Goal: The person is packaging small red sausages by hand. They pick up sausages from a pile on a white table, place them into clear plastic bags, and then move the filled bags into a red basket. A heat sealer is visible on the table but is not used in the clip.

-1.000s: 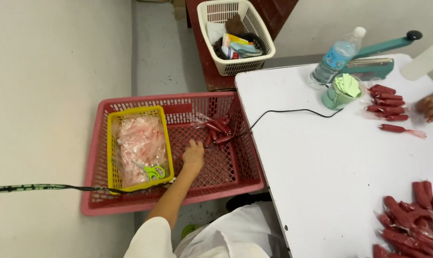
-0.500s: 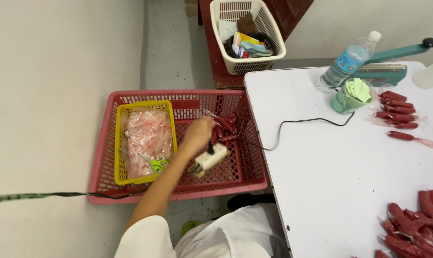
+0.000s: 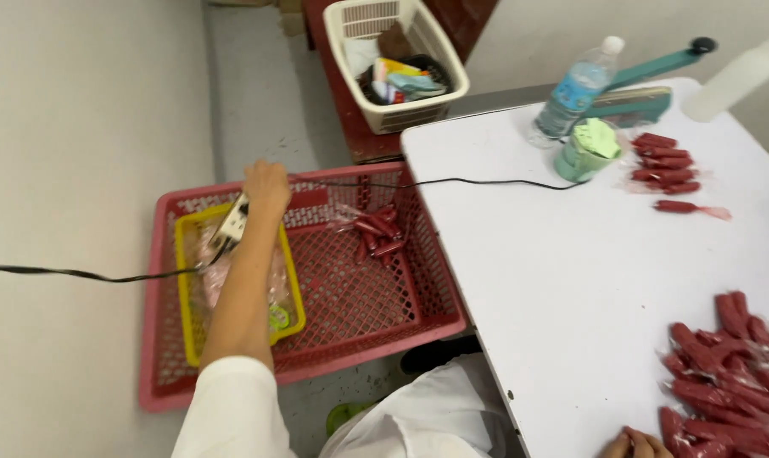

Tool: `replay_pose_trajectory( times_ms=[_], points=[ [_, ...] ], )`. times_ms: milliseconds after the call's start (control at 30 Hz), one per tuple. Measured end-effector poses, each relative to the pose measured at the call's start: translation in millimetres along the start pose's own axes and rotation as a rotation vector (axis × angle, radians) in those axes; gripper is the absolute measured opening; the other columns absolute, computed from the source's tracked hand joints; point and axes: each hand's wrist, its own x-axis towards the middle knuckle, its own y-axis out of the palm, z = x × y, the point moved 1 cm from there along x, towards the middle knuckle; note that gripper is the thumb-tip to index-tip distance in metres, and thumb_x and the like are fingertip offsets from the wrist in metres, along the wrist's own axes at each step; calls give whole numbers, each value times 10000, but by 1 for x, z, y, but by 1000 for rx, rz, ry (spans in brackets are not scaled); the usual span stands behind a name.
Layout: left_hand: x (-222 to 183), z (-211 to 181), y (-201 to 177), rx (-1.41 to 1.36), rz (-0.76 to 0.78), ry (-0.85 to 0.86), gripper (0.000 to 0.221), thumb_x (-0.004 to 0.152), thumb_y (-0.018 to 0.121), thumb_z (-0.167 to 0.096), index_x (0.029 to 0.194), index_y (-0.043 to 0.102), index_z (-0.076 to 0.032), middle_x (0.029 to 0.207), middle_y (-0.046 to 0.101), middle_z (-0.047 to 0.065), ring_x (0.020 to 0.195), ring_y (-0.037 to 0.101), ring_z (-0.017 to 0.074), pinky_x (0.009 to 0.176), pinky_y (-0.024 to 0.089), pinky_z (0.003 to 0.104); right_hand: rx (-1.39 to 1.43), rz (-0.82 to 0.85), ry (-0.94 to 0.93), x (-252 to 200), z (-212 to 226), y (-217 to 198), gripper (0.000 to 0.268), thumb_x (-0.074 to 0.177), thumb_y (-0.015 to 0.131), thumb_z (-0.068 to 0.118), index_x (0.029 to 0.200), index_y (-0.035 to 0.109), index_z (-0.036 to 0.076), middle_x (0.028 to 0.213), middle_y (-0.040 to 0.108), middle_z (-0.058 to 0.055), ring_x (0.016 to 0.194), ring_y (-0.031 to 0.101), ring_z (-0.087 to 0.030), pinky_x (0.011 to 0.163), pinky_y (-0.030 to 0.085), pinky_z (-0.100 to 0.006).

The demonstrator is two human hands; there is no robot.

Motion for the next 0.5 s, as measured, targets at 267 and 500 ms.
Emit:
replay_pose_trajectory(
  times_ms=[267,500],
  points=[
    [-21,-94,-12,279,492,-110,478,949,587,-158,1426,554,-137,1407,556,146,1300,509,388,1004,416,606,-71,282,593,-182,-33,31,83,948,768,-32,1027,788,-15,1080,704,-188,896,661,-366,845,544,-480],
    [-50,-193,32,-137,390,454,483,953,654,-408,1318,581,-100,1307,587,157,1200,567,381,1100,285,701,-189,332,700,-148,-12,22,90,1007,765,25,1088,803,38,1163,709,-137,1021,662,-359,942,565,-450]
  ],
)
